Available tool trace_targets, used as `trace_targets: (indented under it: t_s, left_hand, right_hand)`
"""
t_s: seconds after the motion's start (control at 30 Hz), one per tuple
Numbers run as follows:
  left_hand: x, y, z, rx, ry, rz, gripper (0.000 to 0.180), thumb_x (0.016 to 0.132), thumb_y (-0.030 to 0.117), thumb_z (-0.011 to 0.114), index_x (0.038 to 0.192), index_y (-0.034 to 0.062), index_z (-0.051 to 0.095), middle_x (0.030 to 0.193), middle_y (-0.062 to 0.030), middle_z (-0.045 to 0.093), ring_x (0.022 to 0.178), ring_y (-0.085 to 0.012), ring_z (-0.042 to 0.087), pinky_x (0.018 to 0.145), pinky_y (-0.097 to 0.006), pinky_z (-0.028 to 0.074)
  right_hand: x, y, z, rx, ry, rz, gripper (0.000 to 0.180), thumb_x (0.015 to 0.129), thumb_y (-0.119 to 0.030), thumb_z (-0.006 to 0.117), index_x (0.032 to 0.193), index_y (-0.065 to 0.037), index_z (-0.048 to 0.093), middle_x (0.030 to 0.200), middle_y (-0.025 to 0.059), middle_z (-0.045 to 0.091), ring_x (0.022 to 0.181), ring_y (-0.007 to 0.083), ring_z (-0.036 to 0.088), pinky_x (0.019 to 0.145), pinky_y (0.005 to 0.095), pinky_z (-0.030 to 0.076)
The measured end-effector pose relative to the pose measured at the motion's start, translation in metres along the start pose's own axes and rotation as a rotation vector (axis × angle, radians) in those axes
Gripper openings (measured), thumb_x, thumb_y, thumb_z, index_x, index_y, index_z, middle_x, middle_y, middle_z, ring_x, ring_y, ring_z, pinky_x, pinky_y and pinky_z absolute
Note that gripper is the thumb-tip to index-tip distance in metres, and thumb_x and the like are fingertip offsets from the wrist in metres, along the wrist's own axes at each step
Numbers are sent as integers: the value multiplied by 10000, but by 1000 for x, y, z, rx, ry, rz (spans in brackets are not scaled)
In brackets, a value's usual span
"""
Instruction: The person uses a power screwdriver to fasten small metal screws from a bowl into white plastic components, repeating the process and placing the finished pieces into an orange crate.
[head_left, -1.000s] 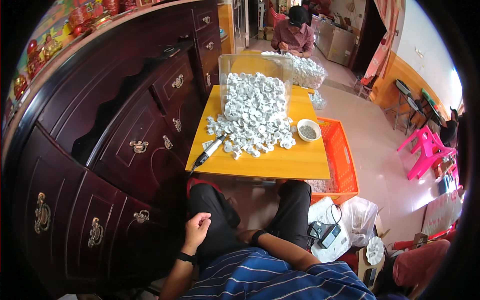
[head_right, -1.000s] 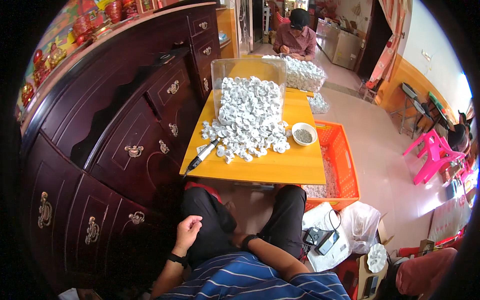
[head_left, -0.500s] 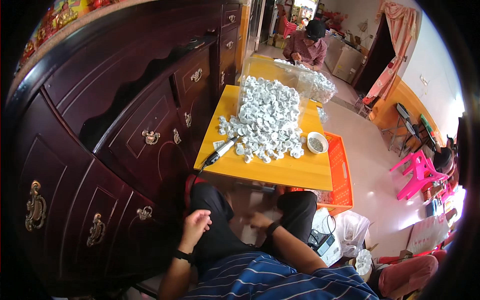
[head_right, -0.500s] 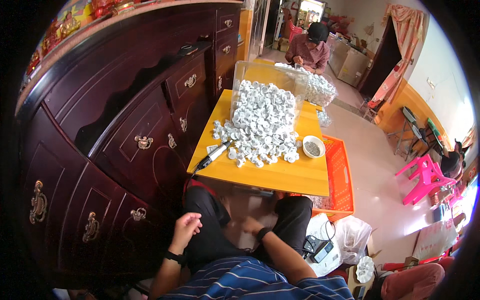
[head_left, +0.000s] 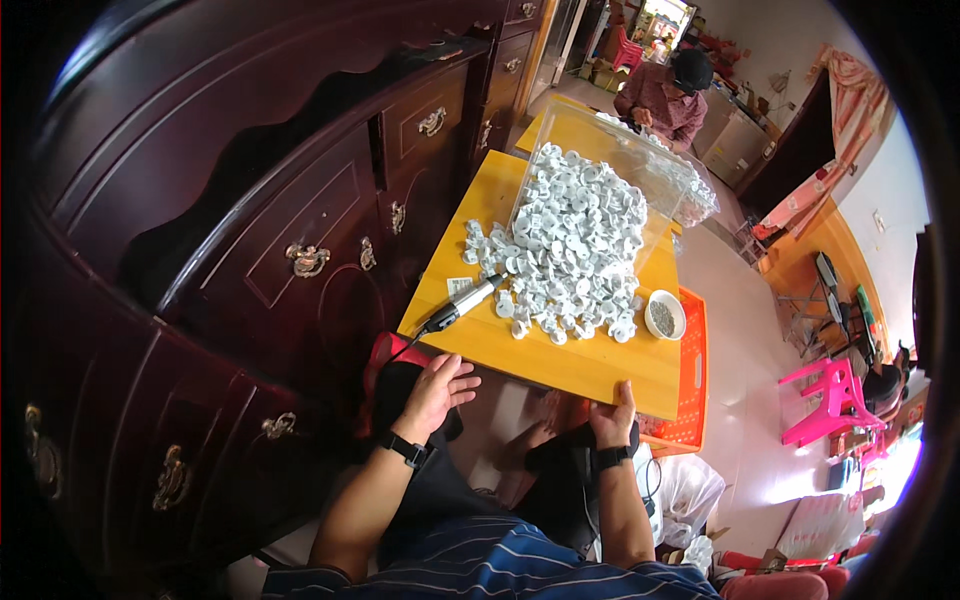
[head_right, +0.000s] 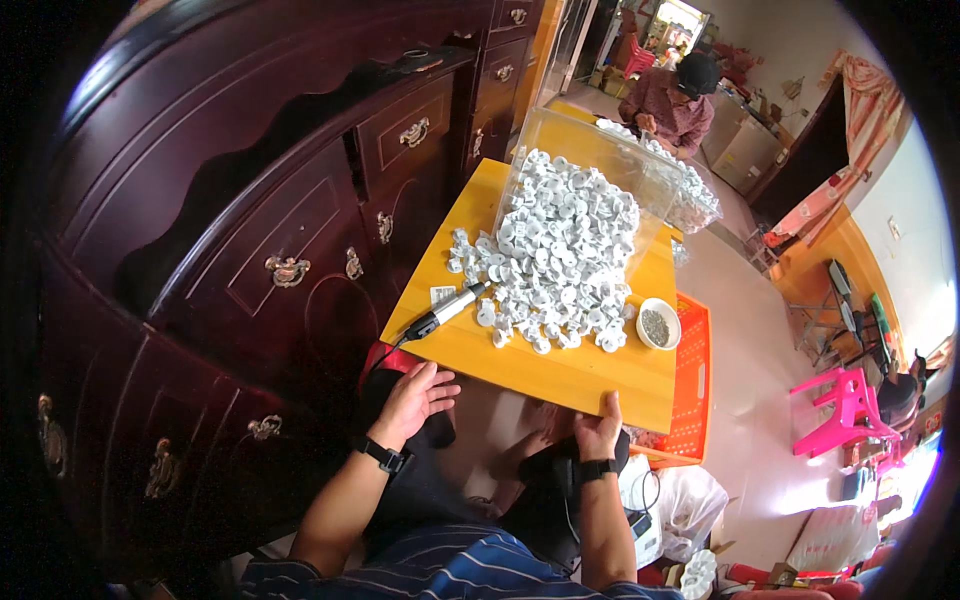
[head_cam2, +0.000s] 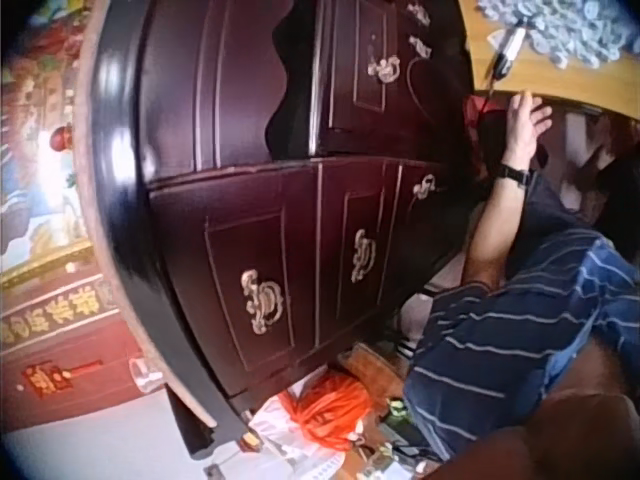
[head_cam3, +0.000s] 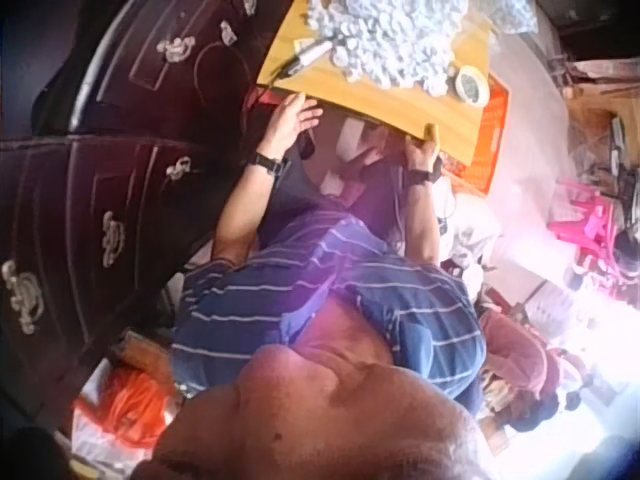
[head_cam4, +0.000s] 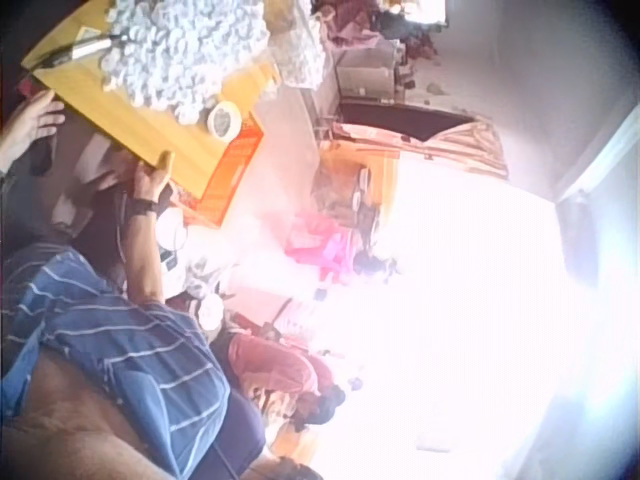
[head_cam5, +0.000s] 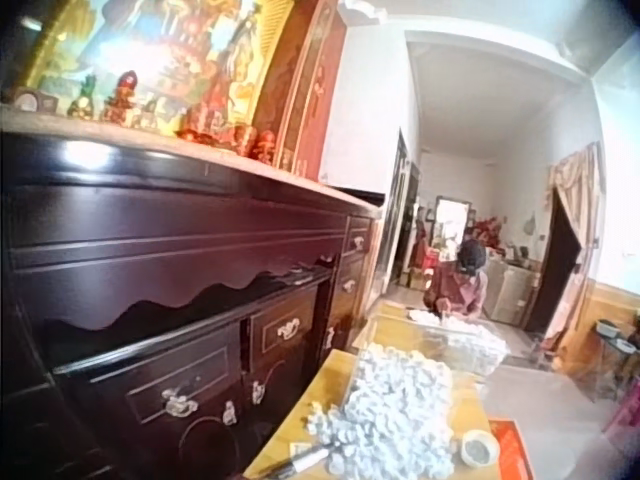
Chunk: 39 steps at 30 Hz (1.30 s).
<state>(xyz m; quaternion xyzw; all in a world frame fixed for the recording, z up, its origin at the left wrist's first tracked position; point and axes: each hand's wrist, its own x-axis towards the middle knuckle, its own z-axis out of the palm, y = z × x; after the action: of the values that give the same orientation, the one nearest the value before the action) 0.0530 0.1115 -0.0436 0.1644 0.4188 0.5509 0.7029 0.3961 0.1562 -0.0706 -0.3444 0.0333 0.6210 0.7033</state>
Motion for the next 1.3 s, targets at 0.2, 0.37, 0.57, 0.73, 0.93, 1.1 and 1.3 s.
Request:
trace_targets:
  t_s: [0.2, 0.37, 0.57, 0.73, 0.93, 1.1, 1.3]
  left_hand:
    - [31, -10, 3, -49, 9, -49, 337, 1019, 368, 527, 1181, 75, 566, 1022, -119, 686, 910, -232, 696, 765, -360, 566]
    - [33, -5, 4, 2, -2, -55, 316, 1035, 344, 499, 1127, 55, 587, 977, -100, 696, 864, -202, 704, 733, -324, 574]
    - [31, 6, 1, 27, -7, -94, 310, 1038, 332, 494, 1126, 54, 602, 973, -102, 698, 880, -201, 701, 766, -333, 571]
    - [33, 4, -2, 36, -28, -100, 308, 1039, 335, 492, 1125, 59, 598, 985, -101, 697, 881, -197, 698, 763, -330, 569]
    - [19, 14, -4, 11, -56, -141, 326, 1025, 347, 512, 1185, 70, 578, 1047, -95, 694, 917, -193, 689, 786, -332, 562]
    - [-20, 31, -2, 106, -152, -217, 413, 1042, 256, 482, 1385, 35, 418, 1159, -128, 653, 954, -193, 676, 826, -330, 556]
    - [-49, 45, -27, 249, -140, -381, 384, 1051, 193, 454, 1384, 3, 441, 1158, -136, 643, 966, -188, 666, 839, -328, 553]
  right_hand:
    - [-4, -13, -21, -80, -67, 7, 269, 950, -241, 660, 1171, -87, 651, 1203, 51, 684, 1155, 229, 623, 1018, 415, 497]
    - [-18, -12, -9, -104, 3, 34, 221, 949, -226, 659, 1124, -92, 673, 1163, 45, 702, 1119, 214, 640, 998, 405, 509]
    - [-38, -7, -3, -54, -54, 53, 252, 954, -198, 647, 1165, -61, 653, 1200, 58, 688, 1160, 232, 622, 995, 406, 511]
    - [-38, -6, -12, -18, -20, 43, 282, 968, -202, 626, 1208, -54, 629, 1237, 78, 672, 1187, 243, 610, 1042, 429, 479]
    - [-56, 17, -15, -267, -215, 249, 352, 1003, -310, 570, 1255, -64, 581, 1221, 89, 638, 1166, 218, 583, 995, 387, 473]
    - [-76, 82, -7, -1144, -541, 769, 311, 956, -207, 600, 1213, -32, 619, 1213, 132, 632, 1182, 267, 574, 1011, 357, 439]
    - [-19, 167, -101, -1436, -1060, 892, 375, 915, -225, 623, 1240, -37, 616, 1141, 174, 661, 1116, 315, 611, 971, 382, 462]
